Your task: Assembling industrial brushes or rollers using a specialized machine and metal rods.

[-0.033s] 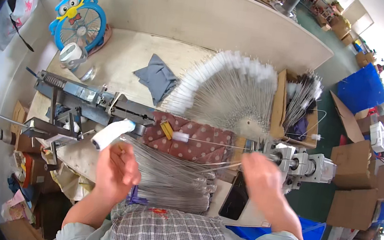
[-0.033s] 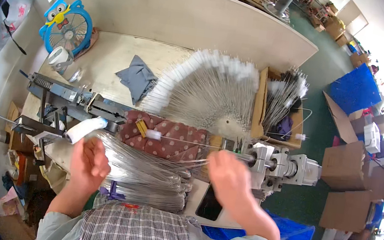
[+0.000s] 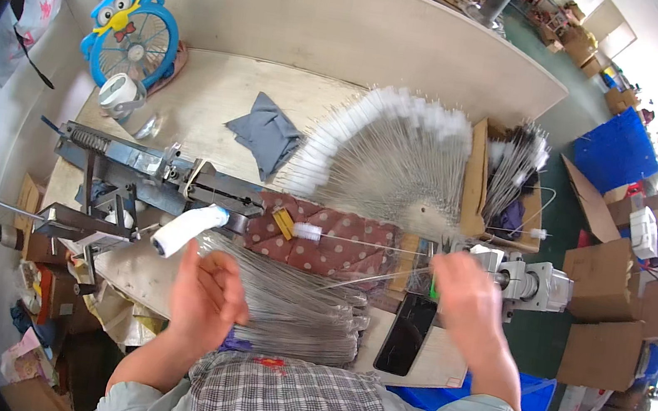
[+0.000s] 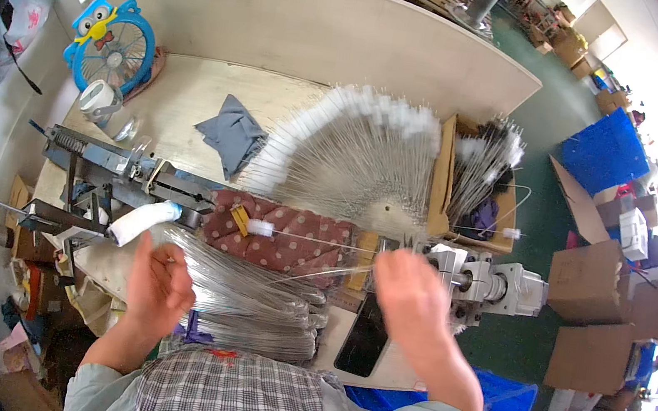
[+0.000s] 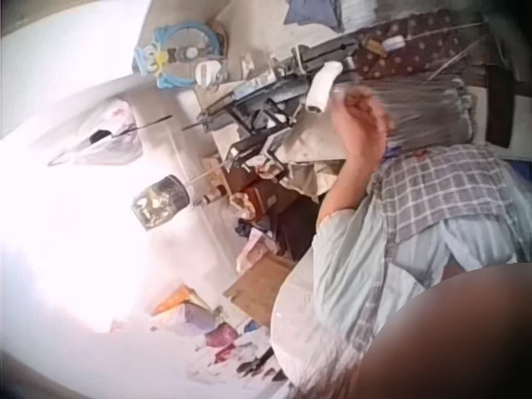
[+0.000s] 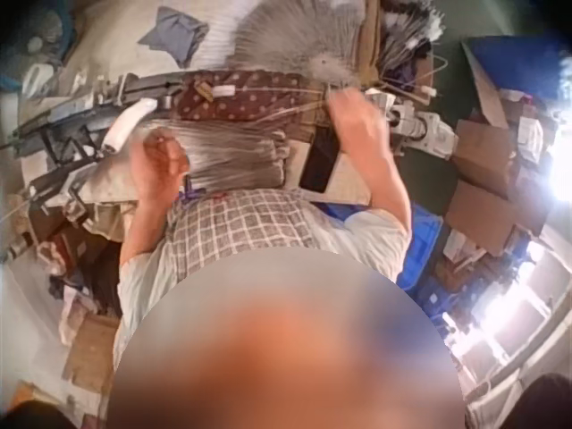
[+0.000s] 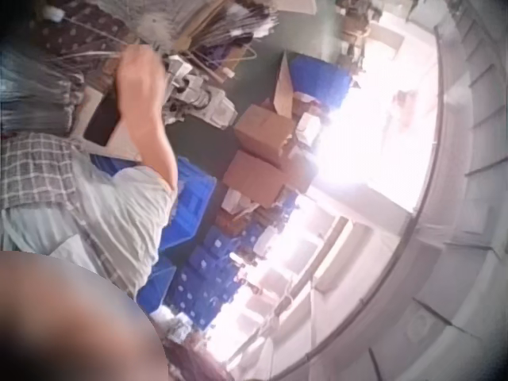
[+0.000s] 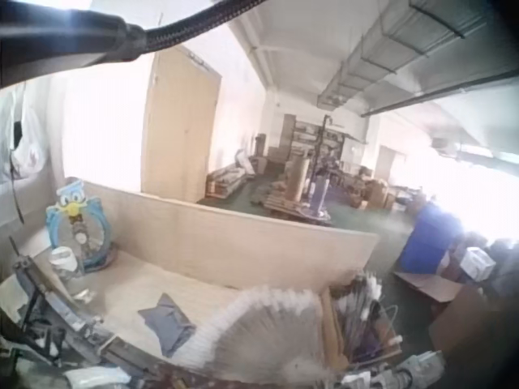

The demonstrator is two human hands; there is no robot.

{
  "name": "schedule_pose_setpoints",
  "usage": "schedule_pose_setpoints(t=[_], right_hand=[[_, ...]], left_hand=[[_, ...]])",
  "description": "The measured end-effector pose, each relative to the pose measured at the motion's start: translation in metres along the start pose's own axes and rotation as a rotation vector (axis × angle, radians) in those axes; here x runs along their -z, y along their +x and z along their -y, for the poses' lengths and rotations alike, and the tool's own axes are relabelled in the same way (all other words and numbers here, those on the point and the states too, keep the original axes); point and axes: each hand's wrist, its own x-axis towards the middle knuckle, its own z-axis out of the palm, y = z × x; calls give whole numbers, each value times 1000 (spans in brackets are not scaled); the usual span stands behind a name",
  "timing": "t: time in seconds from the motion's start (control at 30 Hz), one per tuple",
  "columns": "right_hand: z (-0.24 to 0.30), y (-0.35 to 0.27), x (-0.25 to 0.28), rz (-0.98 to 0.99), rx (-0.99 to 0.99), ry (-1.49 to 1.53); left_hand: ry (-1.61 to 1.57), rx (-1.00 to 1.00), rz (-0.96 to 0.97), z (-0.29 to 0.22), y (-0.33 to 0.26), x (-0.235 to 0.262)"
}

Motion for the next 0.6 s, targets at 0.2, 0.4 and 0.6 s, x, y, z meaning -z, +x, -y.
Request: schedule_pose_setpoints(t=[0.2,0.4,0.6], right_hand=[[-40,14,16,-185,-262,371],[-24,33,-19,-134,-213,514],[-43,22,-47,-144,-232,533]], left_hand=[[1046,-295,535,48,41,-66],[1981,-931,386,109,133,-75],[2043,-935,457,108,142,-92]])
